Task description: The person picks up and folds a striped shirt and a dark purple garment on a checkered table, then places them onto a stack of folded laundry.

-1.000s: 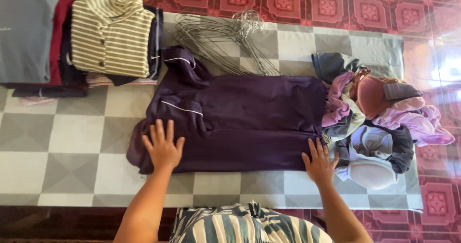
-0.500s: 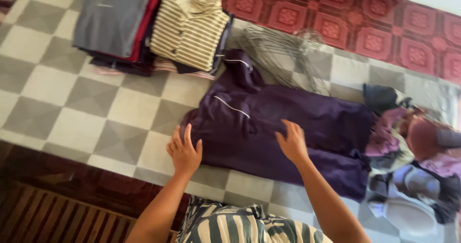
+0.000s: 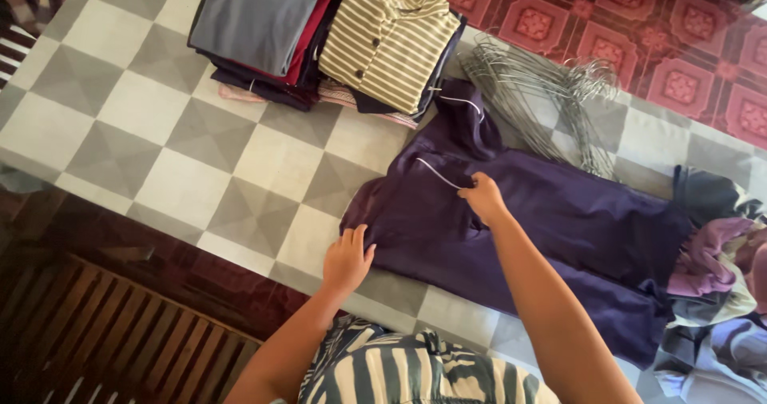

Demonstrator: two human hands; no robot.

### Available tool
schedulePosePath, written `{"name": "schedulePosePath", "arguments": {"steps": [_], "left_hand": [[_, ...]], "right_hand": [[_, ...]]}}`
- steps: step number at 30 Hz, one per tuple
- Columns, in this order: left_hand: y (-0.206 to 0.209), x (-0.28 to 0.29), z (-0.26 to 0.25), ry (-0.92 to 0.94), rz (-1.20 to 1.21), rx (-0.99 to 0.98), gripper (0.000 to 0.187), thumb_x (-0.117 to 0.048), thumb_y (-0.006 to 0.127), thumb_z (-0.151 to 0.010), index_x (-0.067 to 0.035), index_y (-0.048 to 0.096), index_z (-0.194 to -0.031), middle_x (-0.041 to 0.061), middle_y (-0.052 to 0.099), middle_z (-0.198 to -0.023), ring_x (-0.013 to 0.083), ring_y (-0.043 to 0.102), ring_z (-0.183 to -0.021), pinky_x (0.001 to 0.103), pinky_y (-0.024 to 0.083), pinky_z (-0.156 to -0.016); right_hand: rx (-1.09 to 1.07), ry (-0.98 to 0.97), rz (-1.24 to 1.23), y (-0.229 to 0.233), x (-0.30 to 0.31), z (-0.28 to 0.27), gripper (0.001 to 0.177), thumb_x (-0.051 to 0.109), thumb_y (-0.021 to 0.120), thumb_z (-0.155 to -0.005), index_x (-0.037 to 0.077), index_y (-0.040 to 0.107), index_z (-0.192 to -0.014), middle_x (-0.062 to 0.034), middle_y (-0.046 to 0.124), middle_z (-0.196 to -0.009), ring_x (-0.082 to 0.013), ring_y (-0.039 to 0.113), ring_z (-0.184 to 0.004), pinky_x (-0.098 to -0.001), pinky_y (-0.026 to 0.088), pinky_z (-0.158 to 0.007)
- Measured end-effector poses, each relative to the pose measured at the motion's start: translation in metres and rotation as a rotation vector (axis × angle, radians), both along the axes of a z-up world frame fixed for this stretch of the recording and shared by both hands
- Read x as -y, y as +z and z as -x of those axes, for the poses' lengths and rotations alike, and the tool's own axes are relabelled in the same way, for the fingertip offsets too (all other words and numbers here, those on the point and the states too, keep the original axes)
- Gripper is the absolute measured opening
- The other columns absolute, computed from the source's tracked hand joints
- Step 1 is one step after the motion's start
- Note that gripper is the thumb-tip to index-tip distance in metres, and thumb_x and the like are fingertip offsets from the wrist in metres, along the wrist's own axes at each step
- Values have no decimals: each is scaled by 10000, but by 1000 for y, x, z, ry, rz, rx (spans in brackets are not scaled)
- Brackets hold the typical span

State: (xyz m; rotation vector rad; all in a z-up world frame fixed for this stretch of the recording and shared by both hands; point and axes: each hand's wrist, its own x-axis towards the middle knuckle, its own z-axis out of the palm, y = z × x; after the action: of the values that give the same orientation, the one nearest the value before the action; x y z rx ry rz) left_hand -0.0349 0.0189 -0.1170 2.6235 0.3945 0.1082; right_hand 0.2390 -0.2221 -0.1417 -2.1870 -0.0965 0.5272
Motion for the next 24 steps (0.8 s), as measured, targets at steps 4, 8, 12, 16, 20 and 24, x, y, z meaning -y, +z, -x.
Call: {"name": "schedulePosePath", "arguments": {"steps": [4,8,12,16,20,24], "left_hand": [[12,-7,-6,-18,72,83,603,-257,767,-865,-86,525,-1390,136,605,-1055,348,618,-923,451,512,-779],[46,-6,-24,-17,49,348,747,-218,789,-709,-52,507,-1380,170,613,-1099,373,607,-1022,475,494,-840],[41,-4,-56,19,460,289,674,-244,791,-827,-75,499,-1411,152,621,-1140,346,621,-1064,440,498,-898],[34,9,-78,173,544,-91,465,-405,722,-970,-183,584,-1355,89,660,-1172,289,666,-1078,411,522,-921],[61,22,-81,-20,270,99,660,-360,786,-805,-164,530,-1381,124,605,-1239,336,618,-1084,471,462,-867],[74,30,-76,-300,35,304,783,-269,784,-658,-179,545,-1398,203,551,-1271,379,591,-1041,495,435,-838]], "right_hand": [[302,209,-173,31,2,42,248,-39,672,-788,2,629,-1028,-166,718,-1058,-275,698,-1000,-366,536,-888],[695,731,-183,75,6,101,227,-22,677,-713,59,665,-924,-121,718,-1119,-311,644,-1130,-434,485,-990],[805,1058,-17,97,14,130,195,69,704,-765,71,686,-959,-114,698,-1148,-290,610,-1203,-493,423,-1059],[843,1106,176,101,15,149,309,128,703,-685,61,717,-986,-140,696,-1141,-302,594,-1173,-530,406,-1017],[846,872,129,96,19,155,237,206,729,-845,46,694,-1016,-123,674,-1083,-274,616,-1015,-453,452,-865],[885,665,347,82,3,160,261,264,745,-834,40,675,-948,-101,623,-905,-284,585,-825,-432,455,-729]]}}
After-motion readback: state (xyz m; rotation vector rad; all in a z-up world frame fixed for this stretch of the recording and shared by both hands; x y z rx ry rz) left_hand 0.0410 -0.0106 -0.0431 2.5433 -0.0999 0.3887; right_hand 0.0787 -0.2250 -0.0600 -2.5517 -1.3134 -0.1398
